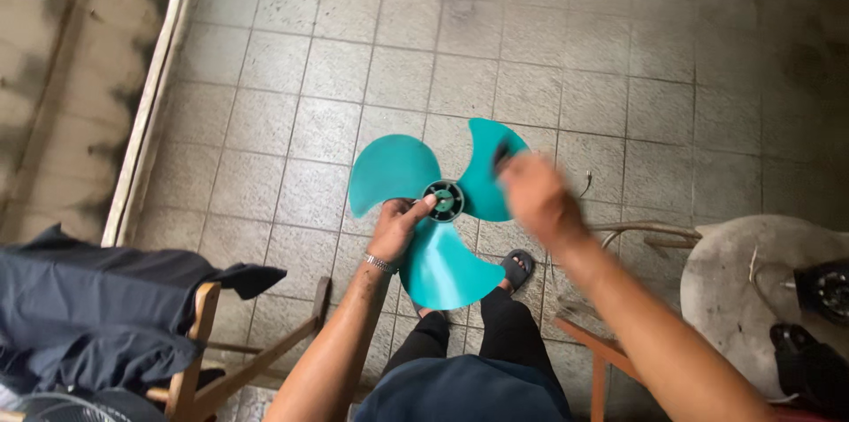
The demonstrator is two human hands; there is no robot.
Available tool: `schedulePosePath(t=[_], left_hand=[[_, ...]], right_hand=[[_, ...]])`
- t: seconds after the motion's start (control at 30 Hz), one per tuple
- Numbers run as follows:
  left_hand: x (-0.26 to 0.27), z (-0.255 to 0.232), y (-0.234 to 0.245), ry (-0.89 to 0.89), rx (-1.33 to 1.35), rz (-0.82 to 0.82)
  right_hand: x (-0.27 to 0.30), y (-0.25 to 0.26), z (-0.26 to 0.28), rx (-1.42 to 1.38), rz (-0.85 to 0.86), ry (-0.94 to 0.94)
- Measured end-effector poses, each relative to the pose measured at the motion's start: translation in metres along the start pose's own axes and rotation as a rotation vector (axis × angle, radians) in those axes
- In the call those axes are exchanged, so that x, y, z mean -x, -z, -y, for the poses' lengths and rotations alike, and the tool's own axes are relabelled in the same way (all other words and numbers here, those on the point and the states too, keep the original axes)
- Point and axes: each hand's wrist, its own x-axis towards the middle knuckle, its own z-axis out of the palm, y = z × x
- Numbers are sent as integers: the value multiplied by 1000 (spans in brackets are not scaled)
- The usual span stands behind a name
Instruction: The person cleans a teal fan blade by spraying it with a cleaning solution and wiping it with a cloth. They rotate the blade to clean different sections and repeat the spray-and-wipe cycle multiple times.
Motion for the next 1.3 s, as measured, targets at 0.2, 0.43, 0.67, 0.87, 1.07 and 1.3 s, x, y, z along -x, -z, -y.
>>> schedulePosePath(t=[0.2, 0.43, 0.67, 0.87, 1.07, 1.3], left_hand=[[-3, 11, 14, 44, -165, -20], [5, -3, 8, -69, -45, 168], [0, -7, 25, 4, -206, 152], [-6, -5, 30, 65, -364, 154], [-6, 12, 41, -126, -122, 198], [-9, 16, 44, -14, -149, 146]], right_hand=[[-5, -2, -12, -224, -4, -167], [-3, -13, -18, -77, -2, 333], [-31, 12, -72, -358, -67, -548], [-11, 8, -13, -277, 177, 84], [-12, 20, -69, -172, -126, -299], [50, -25, -61, -113, -113, -444]])
